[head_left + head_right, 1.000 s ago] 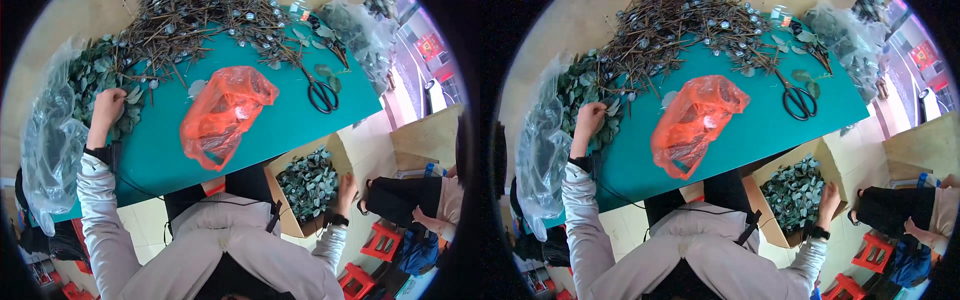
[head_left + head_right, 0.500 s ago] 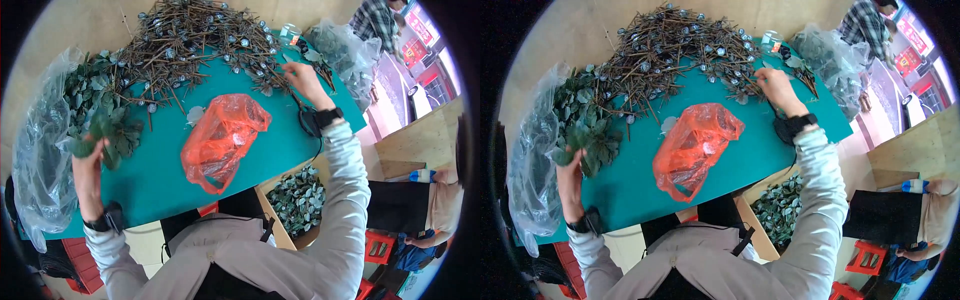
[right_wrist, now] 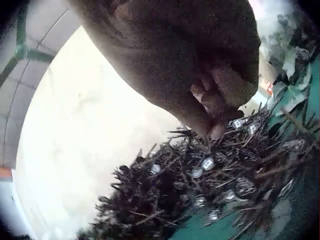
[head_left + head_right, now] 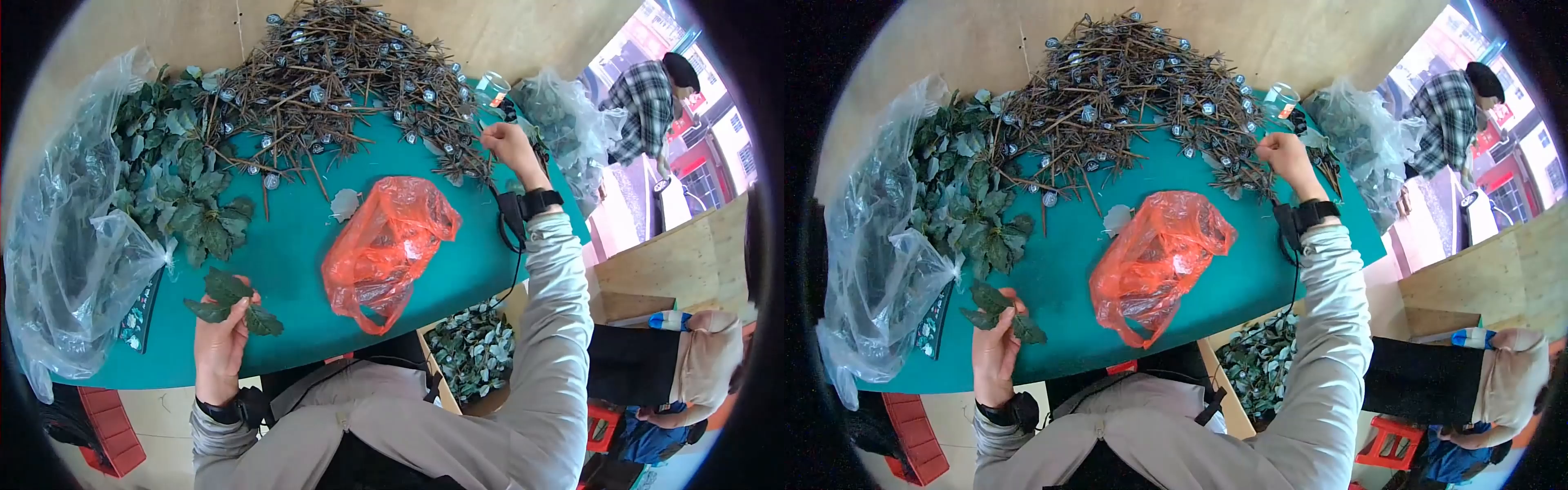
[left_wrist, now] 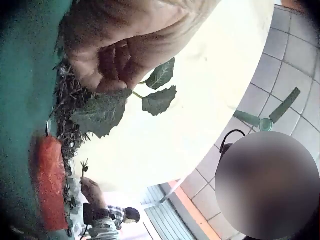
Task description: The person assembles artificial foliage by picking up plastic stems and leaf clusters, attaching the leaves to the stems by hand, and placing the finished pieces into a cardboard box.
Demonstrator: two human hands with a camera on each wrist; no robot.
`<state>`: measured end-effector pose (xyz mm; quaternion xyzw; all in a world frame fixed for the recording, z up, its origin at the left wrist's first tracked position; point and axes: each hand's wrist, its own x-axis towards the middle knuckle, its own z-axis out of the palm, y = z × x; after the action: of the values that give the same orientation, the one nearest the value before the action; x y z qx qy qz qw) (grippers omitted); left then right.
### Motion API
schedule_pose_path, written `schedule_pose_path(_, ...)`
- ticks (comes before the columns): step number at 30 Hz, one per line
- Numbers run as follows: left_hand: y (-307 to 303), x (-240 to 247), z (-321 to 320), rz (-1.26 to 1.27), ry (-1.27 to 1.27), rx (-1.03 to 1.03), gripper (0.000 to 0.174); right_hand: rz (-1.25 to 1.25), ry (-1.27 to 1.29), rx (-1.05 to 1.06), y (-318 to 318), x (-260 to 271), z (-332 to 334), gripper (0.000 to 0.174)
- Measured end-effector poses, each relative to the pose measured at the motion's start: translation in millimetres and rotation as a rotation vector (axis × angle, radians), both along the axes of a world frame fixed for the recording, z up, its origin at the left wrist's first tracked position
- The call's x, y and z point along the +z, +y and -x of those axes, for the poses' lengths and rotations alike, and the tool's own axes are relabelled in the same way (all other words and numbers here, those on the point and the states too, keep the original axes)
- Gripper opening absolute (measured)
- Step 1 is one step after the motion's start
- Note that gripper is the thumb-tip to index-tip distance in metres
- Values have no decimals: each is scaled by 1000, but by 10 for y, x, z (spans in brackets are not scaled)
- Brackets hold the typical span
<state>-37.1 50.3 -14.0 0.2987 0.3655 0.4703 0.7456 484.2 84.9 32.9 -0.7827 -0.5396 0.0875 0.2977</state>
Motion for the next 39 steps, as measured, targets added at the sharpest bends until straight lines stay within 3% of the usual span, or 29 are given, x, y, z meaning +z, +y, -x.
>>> schedule_pose_path(2, -15, 38, -75, 15, 1, -52, 28, 5, 488, -20, -160, 264, 279, 13)
schedule_pose_path(4, -44, 96, -156, 25, 2, -74, 28, -18, 581, 60, -274, 329, 477, 14)
schedule_pose_path(6, -82, 176, -247, -25, 98, -235, 27, -61, 776, 231, -373, 357, 716, 14)
schedule_pose_path(8, -130, 238, -359, -36, 151, -296, 26, -56, 804, 253, -522, 419, 1104, 14)
schedule_pose_path(10, -174, 306, -491, -144, 158, -480, 21, -43, 840, 283, -672, 450, 1456, 15)
schedule_pose_path(13, -220, 259, -696, -290, 31, -521, 13, 73, 934, 393, -853, 438, 1904, 14)
schedule_pose_path(16, -273, 234, -824, -481, 85, -506, 11, 115, 1070, 431, -996, 419, 2303, 13)
schedule_pose_path(20, -391, 248, -862, -379, 63, -622, 14, 139, 1127, 556, -1061, 251, 2512, 8)
schedule_pose_path(25, -459, 215, -793, -438, 197, -635, 16, 130, 1113, 577, -1099, 139, 2553, 8)
schedule_pose_path(29, -480, 257, -762, -696, 378, -559, 16, 222, 1119, 565, -1139, 183, 2501, 22)
schedule_pose_path(32, -508, 258, -759, -1066, 646, -284, 15, 48, 1174, 573, -1172, 212, 2482, 34)
schedule_pose_path(39, -578, 198, -799, -1232, 781, -175, 14, -51, 1181, 506, -1189, 239, 2415, 49)
